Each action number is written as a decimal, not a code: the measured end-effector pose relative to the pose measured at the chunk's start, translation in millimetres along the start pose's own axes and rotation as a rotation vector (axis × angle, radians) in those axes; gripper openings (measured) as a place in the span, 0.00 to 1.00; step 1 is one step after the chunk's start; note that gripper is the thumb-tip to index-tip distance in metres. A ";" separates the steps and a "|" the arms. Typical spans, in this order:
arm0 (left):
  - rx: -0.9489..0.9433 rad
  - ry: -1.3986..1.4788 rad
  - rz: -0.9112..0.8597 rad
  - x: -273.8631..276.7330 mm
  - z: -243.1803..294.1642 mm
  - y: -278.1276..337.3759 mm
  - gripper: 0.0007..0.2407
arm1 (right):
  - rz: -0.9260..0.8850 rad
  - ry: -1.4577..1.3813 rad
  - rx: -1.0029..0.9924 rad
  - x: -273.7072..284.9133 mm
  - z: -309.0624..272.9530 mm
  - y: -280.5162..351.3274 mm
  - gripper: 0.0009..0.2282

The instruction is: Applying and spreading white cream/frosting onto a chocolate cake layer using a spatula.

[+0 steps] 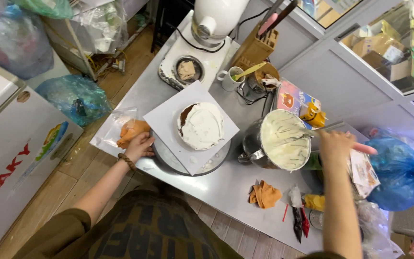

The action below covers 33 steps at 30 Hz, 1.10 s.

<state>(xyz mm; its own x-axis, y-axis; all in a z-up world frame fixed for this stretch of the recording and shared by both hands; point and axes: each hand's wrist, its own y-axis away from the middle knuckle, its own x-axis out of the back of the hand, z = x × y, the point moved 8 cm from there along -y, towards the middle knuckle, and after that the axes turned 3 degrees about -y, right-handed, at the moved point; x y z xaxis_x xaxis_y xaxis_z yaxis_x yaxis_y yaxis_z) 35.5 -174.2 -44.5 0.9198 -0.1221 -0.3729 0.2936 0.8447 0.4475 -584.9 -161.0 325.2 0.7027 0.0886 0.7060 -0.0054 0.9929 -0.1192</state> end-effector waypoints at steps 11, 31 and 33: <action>0.001 -0.030 0.100 0.4 7.4 7.1 0.13 | -0.465 -0.539 -0.138 -96.7 -72.1 -0.3 0.14; -0.219 -0.062 0.304 34.4 -17.0 -56.4 0.15 | -0.341 -1.891 -0.254 67.8 -120.2 98.4 0.24; -0.421 -0.208 0.405 43.5 -33.5 -79.2 0.14 | 0.008 -1.529 0.227 109.0 -162.9 92.4 0.25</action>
<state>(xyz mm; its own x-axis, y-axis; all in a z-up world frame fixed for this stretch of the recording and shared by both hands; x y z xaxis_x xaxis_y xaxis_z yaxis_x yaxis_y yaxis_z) 43.5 -229.0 -123.4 0.9806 0.1882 -0.0551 -0.1787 0.9732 0.1449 -392.9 -72.6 277.4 -0.6713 -0.0519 0.7394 -0.2090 0.9703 -0.1216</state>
